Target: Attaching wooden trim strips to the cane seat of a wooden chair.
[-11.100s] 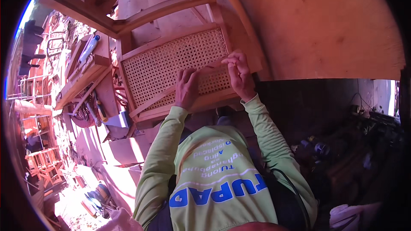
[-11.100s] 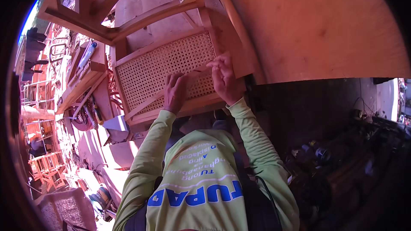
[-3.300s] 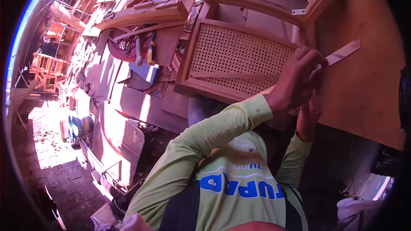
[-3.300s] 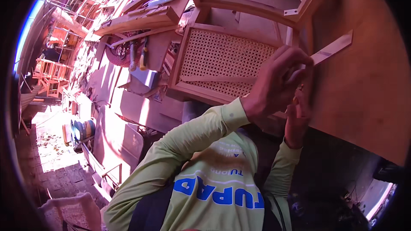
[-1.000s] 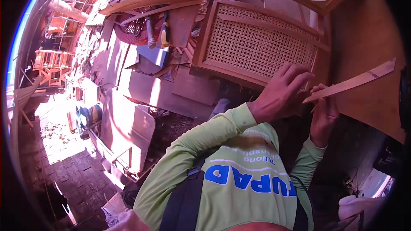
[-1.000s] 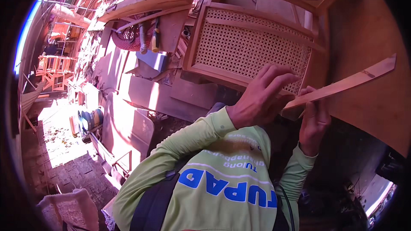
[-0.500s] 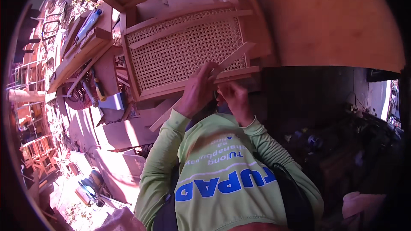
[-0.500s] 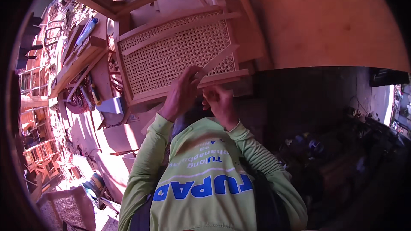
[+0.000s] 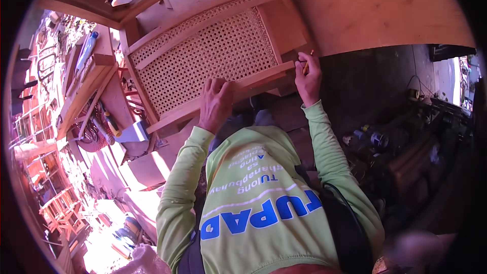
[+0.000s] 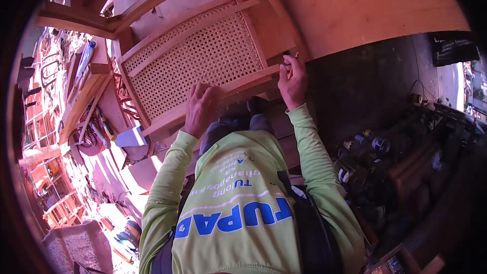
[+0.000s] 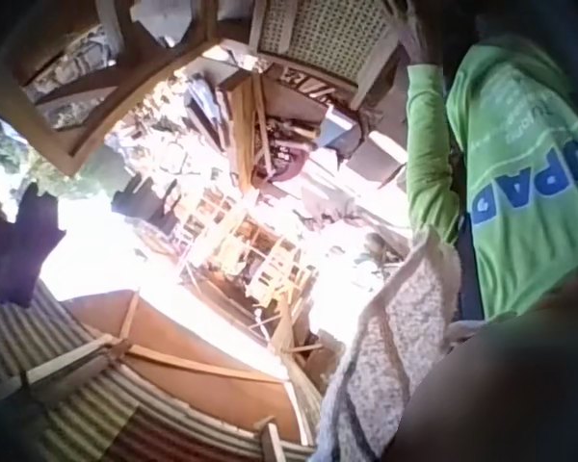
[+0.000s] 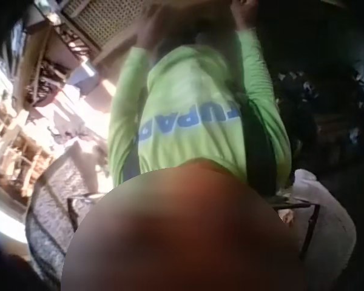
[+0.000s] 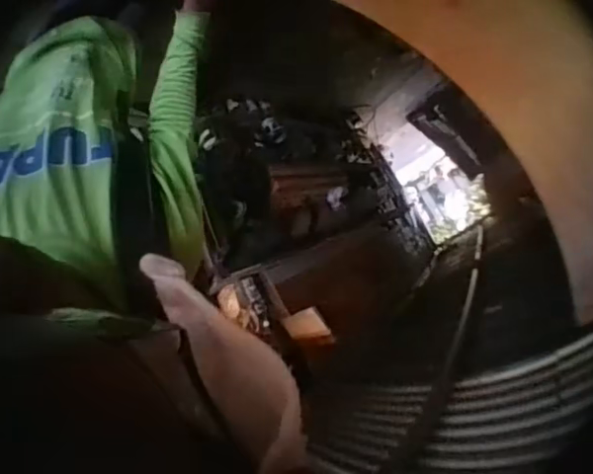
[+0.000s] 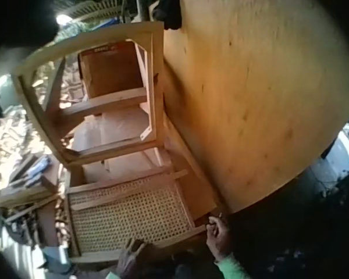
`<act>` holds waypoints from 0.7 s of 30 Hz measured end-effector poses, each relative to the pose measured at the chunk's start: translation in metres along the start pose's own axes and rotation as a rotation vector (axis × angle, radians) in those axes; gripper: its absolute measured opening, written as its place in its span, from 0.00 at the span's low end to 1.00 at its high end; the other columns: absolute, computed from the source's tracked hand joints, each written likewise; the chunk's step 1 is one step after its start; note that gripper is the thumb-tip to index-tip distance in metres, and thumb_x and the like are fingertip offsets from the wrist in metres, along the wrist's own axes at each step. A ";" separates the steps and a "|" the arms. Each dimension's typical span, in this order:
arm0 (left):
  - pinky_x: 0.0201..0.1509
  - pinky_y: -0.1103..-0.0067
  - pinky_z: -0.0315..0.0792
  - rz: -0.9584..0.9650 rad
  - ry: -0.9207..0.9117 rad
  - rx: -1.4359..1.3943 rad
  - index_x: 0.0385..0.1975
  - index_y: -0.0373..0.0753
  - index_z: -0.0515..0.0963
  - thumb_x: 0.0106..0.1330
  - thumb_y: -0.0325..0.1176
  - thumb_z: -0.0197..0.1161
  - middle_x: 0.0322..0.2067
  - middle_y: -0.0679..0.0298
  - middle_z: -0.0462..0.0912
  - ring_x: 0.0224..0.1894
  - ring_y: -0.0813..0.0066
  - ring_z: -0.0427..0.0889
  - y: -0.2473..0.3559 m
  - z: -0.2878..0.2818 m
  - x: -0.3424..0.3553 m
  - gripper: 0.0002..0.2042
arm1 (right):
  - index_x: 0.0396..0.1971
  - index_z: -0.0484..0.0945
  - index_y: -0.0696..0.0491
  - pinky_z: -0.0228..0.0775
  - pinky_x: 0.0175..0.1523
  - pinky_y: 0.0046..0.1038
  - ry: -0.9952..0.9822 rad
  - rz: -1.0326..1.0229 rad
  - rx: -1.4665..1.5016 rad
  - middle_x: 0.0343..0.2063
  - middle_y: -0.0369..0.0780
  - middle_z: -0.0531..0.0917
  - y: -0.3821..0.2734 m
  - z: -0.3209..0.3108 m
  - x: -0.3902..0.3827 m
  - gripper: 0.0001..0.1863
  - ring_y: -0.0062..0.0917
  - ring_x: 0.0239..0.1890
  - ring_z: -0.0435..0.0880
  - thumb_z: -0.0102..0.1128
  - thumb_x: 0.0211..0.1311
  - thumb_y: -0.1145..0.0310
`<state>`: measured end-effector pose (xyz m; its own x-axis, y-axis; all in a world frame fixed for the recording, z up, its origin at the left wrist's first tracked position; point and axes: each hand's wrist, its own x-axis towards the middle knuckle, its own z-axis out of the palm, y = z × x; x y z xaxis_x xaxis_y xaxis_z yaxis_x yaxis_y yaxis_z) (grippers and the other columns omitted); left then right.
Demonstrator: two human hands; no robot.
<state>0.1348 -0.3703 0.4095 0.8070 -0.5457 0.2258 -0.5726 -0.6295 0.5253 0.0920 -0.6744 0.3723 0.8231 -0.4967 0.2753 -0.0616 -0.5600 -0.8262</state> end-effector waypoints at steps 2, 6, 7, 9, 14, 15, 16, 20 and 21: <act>0.50 0.62 0.74 -0.010 0.007 -0.018 0.44 0.45 0.82 0.62 0.24 0.69 0.42 0.59 0.79 0.45 0.53 0.77 0.001 0.004 0.002 0.12 | 0.52 0.81 0.59 0.78 0.49 0.34 -0.090 0.019 0.010 0.42 0.45 0.82 -0.016 -0.005 0.001 0.16 0.35 0.40 0.83 0.67 0.64 0.79; 0.50 0.62 0.74 0.008 0.004 -0.005 0.44 0.45 0.83 0.62 0.25 0.70 0.42 0.59 0.79 0.46 0.53 0.77 0.002 0.005 0.005 0.12 | 0.55 0.81 0.58 0.78 0.56 0.37 -0.151 -0.257 -0.196 0.48 0.48 0.81 -0.003 -0.002 -0.002 0.22 0.43 0.49 0.84 0.70 0.59 0.81; 0.50 0.62 0.74 0.004 0.007 -0.006 0.44 0.45 0.83 0.61 0.25 0.70 0.42 0.59 0.80 0.46 0.53 0.77 0.003 0.005 0.006 0.12 | 0.55 0.81 0.58 0.78 0.56 0.37 -0.145 -0.252 -0.199 0.48 0.48 0.81 0.005 0.000 -0.004 0.22 0.43 0.49 0.84 0.70 0.59 0.81; 0.50 0.62 0.74 0.008 0.004 -0.007 0.44 0.45 0.83 0.61 0.25 0.70 0.43 0.59 0.80 0.46 0.53 0.77 0.006 0.005 0.010 0.12 | 0.56 0.81 0.58 0.77 0.59 0.40 -0.191 -0.236 -0.099 0.49 0.48 0.81 0.013 0.003 -0.007 0.23 0.46 0.53 0.83 0.71 0.58 0.81; 0.51 0.62 0.74 -0.010 -0.025 0.012 0.43 0.46 0.83 0.61 0.25 0.70 0.42 0.60 0.81 0.46 0.53 0.78 0.013 0.003 0.015 0.12 | 0.54 0.81 0.58 0.77 0.60 0.43 -0.242 -0.113 -0.056 0.49 0.49 0.81 0.007 0.000 -0.005 0.22 0.47 0.54 0.82 0.70 0.58 0.81; 0.51 0.62 0.74 -0.003 -0.031 0.014 0.43 0.46 0.83 0.61 0.25 0.70 0.42 0.60 0.81 0.46 0.53 0.78 0.013 0.005 0.015 0.12 | 0.53 0.81 0.58 0.77 0.60 0.43 -0.193 -0.178 -0.131 0.49 0.49 0.81 0.002 -0.001 -0.004 0.21 0.47 0.55 0.82 0.69 0.58 0.82; 0.51 0.62 0.75 -0.006 -0.025 0.026 0.43 0.46 0.84 0.61 0.25 0.70 0.42 0.60 0.81 0.46 0.53 0.78 0.010 0.008 0.014 0.12 | 0.53 0.81 0.58 0.77 0.60 0.43 -0.186 -0.173 -0.130 0.49 0.49 0.81 -0.002 -0.002 -0.004 0.21 0.47 0.55 0.82 0.69 0.58 0.82; 0.53 0.61 0.73 -0.007 -0.035 0.002 0.44 0.45 0.84 0.61 0.29 0.71 0.42 0.60 0.81 0.47 0.53 0.78 0.006 0.013 0.014 0.11 | 0.51 0.81 0.57 0.76 0.58 0.43 -0.165 -0.248 -0.105 0.48 0.46 0.81 -0.031 -0.004 -0.008 0.19 0.46 0.52 0.80 0.69 0.58 0.79; 0.53 0.61 0.73 0.004 -0.045 0.000 0.44 0.45 0.84 0.61 0.29 0.71 0.42 0.60 0.81 0.47 0.53 0.78 0.008 0.012 0.015 0.11 | 0.51 0.82 0.57 0.75 0.60 0.43 -0.252 -0.274 -0.078 0.49 0.45 0.81 -0.040 -0.002 -0.012 0.18 0.46 0.55 0.80 0.69 0.59 0.78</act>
<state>0.1407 -0.3895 0.4074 0.7977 -0.5721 0.1910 -0.5755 -0.6272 0.5248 0.0830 -0.6474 0.4030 0.9275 -0.1483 0.3431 0.1452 -0.7028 -0.6964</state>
